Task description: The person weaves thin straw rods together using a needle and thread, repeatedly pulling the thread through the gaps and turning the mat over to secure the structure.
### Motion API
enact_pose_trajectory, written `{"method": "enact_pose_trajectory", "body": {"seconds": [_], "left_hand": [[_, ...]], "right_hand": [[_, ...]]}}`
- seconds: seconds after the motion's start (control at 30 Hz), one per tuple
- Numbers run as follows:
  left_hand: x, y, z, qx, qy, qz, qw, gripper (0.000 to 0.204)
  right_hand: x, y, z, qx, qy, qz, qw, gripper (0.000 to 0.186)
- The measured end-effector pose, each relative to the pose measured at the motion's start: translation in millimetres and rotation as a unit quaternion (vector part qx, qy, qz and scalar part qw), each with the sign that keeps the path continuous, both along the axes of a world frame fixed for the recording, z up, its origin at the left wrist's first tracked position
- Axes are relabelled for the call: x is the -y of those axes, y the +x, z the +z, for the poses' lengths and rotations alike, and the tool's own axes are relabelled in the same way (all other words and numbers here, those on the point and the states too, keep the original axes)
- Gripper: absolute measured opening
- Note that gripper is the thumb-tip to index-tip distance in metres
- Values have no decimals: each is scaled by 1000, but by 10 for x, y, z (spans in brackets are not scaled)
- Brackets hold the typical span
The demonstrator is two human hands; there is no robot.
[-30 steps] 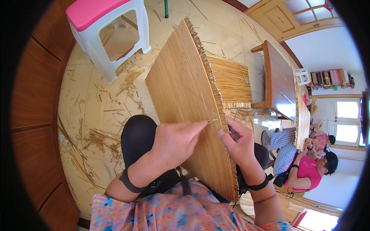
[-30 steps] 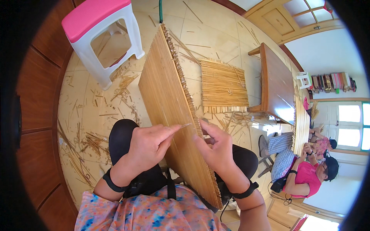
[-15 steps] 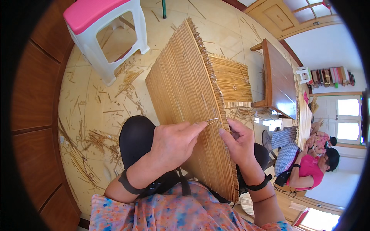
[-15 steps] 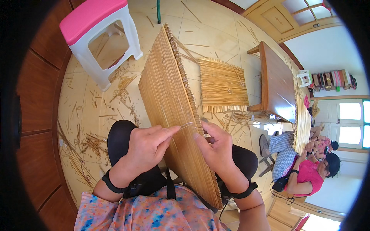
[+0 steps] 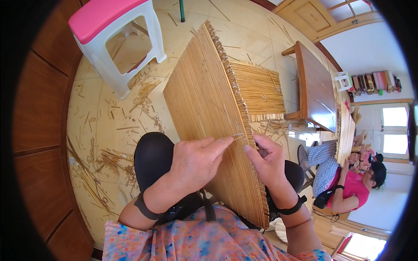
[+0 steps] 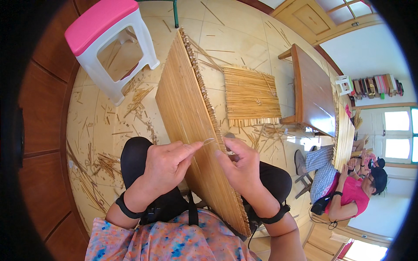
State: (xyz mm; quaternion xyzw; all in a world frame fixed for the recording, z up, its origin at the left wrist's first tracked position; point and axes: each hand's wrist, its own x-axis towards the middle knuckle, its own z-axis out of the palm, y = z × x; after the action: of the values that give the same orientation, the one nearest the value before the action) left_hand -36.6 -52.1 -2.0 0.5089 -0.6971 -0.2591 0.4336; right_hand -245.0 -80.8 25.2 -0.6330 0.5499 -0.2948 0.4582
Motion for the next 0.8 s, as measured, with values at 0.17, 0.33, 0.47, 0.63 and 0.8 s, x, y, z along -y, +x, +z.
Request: {"method": "enact_pose_trajectory", "body": {"seconds": [0.17,0.33,0.47,0.63,0.8], "left_hand": [[-4,4,-8,5,-2,5,1000,28],[3,1,-11,8,-6,6,1000,27],[30,29,27,24,-14,-1,1000,27],[39,191,159,66,-6,-20,998,26],[-55,432,277,73,7,-50,996,27]], "right_hand": [[-3,18,30,18,10,-4,1000,28],[-5,22,27,5,1,-1,1000,25],[-2,26,29,16,-1,0,1000,24],[-34,96,150,-53,-1,48,997,28],[-109,282,191,-27,-69,108,991,34]]}}
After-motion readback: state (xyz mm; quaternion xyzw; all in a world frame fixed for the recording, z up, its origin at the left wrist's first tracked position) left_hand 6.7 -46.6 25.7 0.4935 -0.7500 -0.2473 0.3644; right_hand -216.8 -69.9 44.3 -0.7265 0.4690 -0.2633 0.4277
